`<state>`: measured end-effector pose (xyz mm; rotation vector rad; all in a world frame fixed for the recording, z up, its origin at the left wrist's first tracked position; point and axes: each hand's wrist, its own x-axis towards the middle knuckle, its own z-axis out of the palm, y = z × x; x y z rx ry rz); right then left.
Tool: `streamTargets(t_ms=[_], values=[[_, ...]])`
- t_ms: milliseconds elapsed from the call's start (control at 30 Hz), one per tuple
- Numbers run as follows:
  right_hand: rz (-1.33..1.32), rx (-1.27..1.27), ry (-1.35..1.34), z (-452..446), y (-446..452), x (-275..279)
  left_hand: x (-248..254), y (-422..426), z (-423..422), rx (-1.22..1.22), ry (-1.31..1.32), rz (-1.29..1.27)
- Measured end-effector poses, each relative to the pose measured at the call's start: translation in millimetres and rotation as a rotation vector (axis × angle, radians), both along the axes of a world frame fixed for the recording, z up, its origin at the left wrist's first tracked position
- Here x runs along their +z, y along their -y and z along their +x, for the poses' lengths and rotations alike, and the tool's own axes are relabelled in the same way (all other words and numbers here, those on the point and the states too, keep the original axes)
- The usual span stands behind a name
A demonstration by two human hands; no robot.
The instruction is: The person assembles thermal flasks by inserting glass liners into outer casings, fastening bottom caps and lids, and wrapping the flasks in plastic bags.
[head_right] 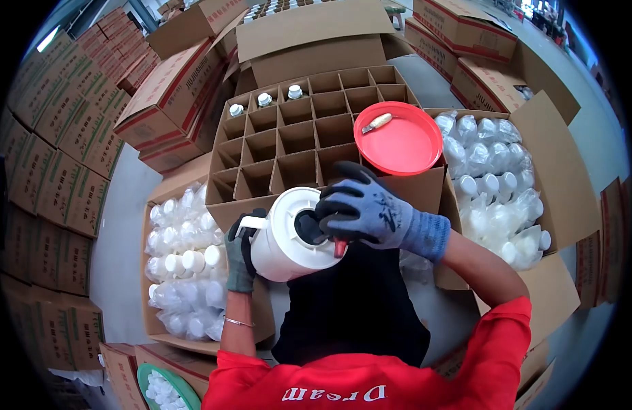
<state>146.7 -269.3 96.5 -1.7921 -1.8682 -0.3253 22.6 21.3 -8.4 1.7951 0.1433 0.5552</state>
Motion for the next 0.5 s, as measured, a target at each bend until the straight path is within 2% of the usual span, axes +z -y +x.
streamTargets(t_ms=[33,67,133,167,200,267,300,400,433,500], values=[[-0.028,0.038,0.082,1,-3,-5,2,0,0,-0.014,-0.012,0.101],[-0.026,0.038,0.041,2,-4,-9,3,-1,-1,-0.026,-0.023,0.202],[-0.020,0.043,-0.039,1,-6,-19,6,2,-1,-0.036,-0.083,-0.092],[-0.063,-0.061,-0.142,-7,-4,-26,6,4,-2,-0.037,-0.115,-0.240],[-0.141,-0.159,-0.096,-13,-5,-26,5,5,-3,-0.006,-0.076,-0.227],[-0.054,-0.388,-0.454,-21,-6,-45,1,10,-7,0.055,-0.005,-0.204],[0.026,-0.542,-0.524,-24,-7,-57,1,15,-9,0.093,0.088,-0.171],[0.110,-0.608,-1.210,-24,-10,-65,12,42,-16,0.262,0.168,-0.087],[0.206,-0.540,-1.377,-25,-9,-78,13,45,-18,0.292,0.210,0.017],[0.122,-0.612,-1.538,-31,3,-80,12,35,-20,0.230,0.277,0.203]])
